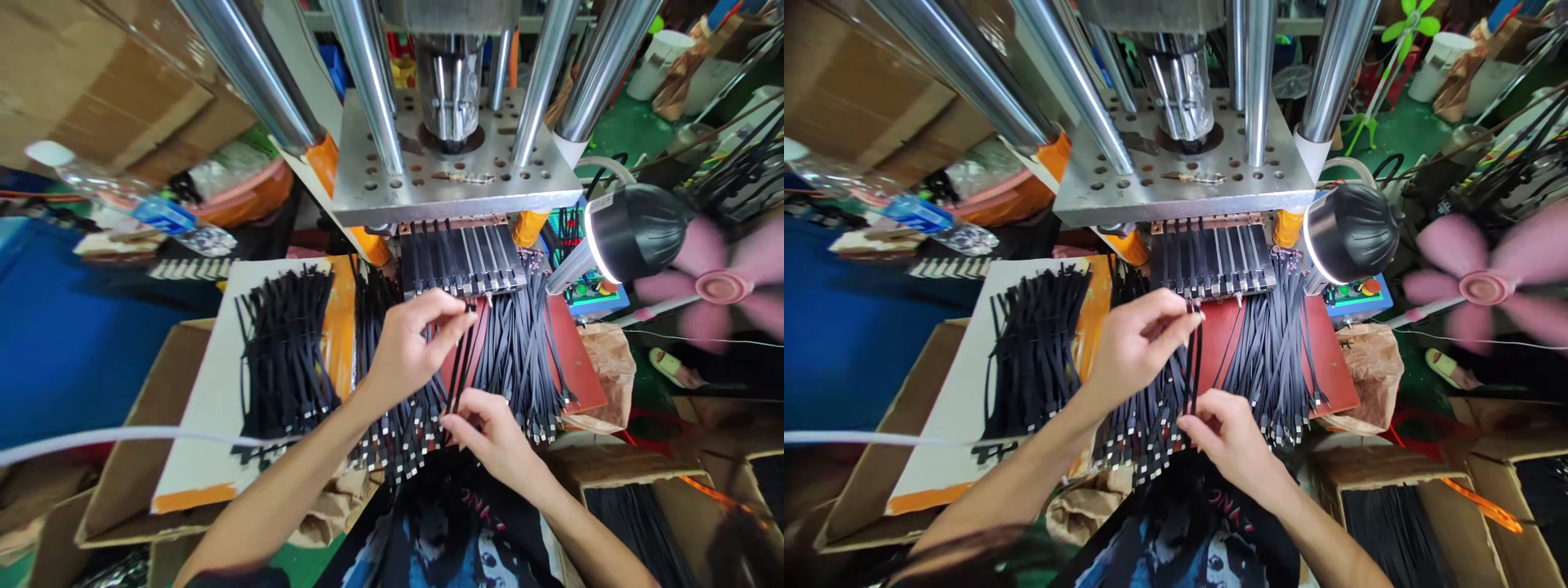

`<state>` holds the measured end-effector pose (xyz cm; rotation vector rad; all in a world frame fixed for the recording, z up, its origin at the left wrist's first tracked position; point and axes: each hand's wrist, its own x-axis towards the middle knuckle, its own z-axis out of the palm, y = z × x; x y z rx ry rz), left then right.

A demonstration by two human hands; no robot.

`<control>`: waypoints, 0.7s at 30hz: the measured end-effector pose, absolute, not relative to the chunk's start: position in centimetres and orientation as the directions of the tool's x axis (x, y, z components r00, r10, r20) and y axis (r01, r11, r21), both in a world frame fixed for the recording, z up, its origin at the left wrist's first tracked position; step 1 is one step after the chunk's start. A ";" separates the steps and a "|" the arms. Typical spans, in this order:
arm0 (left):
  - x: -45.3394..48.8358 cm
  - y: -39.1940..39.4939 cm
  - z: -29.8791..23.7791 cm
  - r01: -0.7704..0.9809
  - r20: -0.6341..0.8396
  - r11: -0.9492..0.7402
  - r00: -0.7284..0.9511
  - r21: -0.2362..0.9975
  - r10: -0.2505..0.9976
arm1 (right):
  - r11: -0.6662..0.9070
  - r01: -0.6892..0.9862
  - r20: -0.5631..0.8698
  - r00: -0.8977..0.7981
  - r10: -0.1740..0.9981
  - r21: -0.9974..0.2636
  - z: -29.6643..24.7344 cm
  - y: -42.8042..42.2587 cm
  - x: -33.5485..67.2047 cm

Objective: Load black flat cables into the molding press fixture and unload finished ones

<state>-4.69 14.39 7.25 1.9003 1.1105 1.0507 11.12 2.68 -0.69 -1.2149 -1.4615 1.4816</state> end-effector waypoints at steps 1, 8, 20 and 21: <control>-4.5 15.7 7.0 0.383 0.308 -0.402 0.284 0.832 0.908 | -0.143 0.122 -0.178 -0.365 0.914 -0.982 -0.6 2.6 11.2; -2.1 25.7 3.6 0.586 0.339 -0.456 0.304 0.670 0.890 | 0.153 0.378 -0.025 -0.427 0.904 -0.913 4.7 11.3 17.6; -5.9 22.3 2.5 0.513 0.371 -0.779 0.687 0.360 0.624 | 0.277 0.359 0.063 -0.507 0.860 -0.891 4.2 29.8 17.8; -6.1 22.0 2.6 0.502 0.334 -0.814 0.744 0.292 0.579 | 0.294 0.376 0.074 -0.501 0.862 -0.879 3.9 30.0 17.6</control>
